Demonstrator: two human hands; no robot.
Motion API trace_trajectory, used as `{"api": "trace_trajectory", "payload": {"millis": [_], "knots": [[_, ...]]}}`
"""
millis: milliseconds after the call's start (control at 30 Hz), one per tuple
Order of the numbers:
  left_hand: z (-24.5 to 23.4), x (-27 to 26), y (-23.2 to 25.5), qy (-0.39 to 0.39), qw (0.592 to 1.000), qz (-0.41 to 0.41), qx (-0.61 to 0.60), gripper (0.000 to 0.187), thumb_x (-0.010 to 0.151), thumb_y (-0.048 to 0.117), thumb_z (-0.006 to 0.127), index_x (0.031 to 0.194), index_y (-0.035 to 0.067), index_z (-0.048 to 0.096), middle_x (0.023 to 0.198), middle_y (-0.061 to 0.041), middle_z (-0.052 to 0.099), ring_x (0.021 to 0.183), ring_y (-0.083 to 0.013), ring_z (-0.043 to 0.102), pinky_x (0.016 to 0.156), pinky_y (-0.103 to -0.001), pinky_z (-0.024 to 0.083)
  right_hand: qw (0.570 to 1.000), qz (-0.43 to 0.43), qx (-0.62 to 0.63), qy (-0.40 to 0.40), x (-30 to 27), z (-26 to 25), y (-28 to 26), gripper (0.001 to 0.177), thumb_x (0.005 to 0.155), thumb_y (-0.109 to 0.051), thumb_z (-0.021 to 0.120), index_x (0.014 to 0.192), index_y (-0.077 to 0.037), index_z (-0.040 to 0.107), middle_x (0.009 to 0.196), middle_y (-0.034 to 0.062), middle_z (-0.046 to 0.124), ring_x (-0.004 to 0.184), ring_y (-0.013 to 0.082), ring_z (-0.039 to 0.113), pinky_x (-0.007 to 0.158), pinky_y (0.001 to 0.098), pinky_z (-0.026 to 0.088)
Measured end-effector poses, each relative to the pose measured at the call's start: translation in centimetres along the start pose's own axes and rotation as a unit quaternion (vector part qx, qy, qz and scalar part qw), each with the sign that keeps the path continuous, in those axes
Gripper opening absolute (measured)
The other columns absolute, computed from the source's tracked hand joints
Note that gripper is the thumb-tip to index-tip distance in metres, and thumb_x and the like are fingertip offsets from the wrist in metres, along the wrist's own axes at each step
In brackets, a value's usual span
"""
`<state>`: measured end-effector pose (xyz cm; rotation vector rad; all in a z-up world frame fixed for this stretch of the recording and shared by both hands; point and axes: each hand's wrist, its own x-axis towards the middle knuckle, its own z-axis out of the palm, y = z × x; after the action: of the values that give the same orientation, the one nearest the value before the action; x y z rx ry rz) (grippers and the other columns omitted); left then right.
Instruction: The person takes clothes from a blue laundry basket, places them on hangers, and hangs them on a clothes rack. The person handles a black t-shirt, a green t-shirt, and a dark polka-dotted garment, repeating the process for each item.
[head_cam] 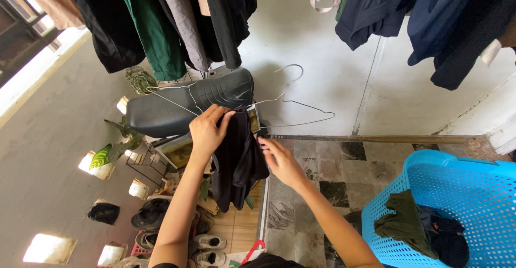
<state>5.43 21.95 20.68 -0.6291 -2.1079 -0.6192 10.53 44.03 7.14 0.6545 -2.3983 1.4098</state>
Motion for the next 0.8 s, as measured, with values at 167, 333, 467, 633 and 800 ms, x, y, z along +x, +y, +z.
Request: {"api": "trace_trajectory", "payload": {"millis": [167, 333, 467, 633, 800], "knots": [[-0.3, 1.3, 0.5, -0.002, 0.999, -0.003, -0.039, 0.017, 0.095, 0.026, 0.075, 0.089, 0.01, 0.073, 0.077, -0.003, 0.062, 0.058, -0.0249, 0.06, 0.051, -0.035, 0.043, 0.995, -0.043, 0.05, 0.068, 2.9, 3.9, -0.5, 0.043, 0.102, -0.02, 0.063, 0.134, 0.005, 0.051, 0.128, 0.022, 0.062, 0.114, 0.0341, 0.066, 0.094, 0.0385, 0.057], [-1.8, 2.3, -0.9, 0.017, 0.999, -0.006, -0.05, 0.018, 0.096, 0.026, 0.075, 0.09, 0.009, 0.072, 0.079, -0.004, 0.062, 0.059, -0.0261, 0.06, 0.053, -0.035, 0.044, 0.997, -0.04, 0.008, -0.059, 3.5, 4.3, 1.4, 0.045, 0.104, -0.028, 0.06, 0.135, 0.005, 0.055, 0.121, 0.0232, 0.068, 0.113, 0.0367, 0.066, 0.094, 0.0408, 0.054], [-3.2, 2.5, -3.3, 0.02, 0.999, -0.021, -0.03, 0.02, 0.096, 0.027, 0.075, 0.09, 0.008, 0.072, 0.079, -0.005, 0.063, 0.059, -0.0281, 0.059, 0.054, -0.036, 0.044, 0.946, 0.163, -0.171, -0.221, 4.4, 0.3, 2.2, 0.05, 0.099, -0.042, 0.062, 0.126, 0.0, 0.062, 0.107, 0.0194, 0.068, 0.094, 0.03, 0.067, 0.085, 0.0409, 0.055], [-3.6, 2.2, -6.7, 0.038, 0.998, -0.031, -0.031, 0.019, 0.095, 0.027, 0.075, 0.091, 0.009, 0.072, 0.082, -0.006, 0.064, 0.064, -0.0299, 0.06, 0.057, -0.037, 0.045, 0.936, 0.116, -0.295, -0.15, 5.6, -7.7, -1.1, 0.054, 0.09, -0.05, 0.069, 0.121, -0.006, 0.066, 0.105, 0.0152, 0.063, 0.092, 0.0289, 0.063, 0.083, 0.0415, 0.054], [-2.6, 2.2, -9.8, 0.055, 0.997, -0.041, -0.044, 0.017, 0.094, 0.025, 0.075, 0.091, 0.008, 0.071, 0.082, -0.007, 0.063, 0.071, -0.0305, 0.063, 0.061, -0.036, 0.047, 0.966, -0.044, -0.253, 0.02, 5.0, -13.0, -3.5, 0.033, 0.093, -0.034, 0.07, 0.104, -0.004, 0.07, 0.1, 0.0105, 0.068, 0.093, 0.0298, 0.064, 0.085, 0.0421, 0.051]]}}
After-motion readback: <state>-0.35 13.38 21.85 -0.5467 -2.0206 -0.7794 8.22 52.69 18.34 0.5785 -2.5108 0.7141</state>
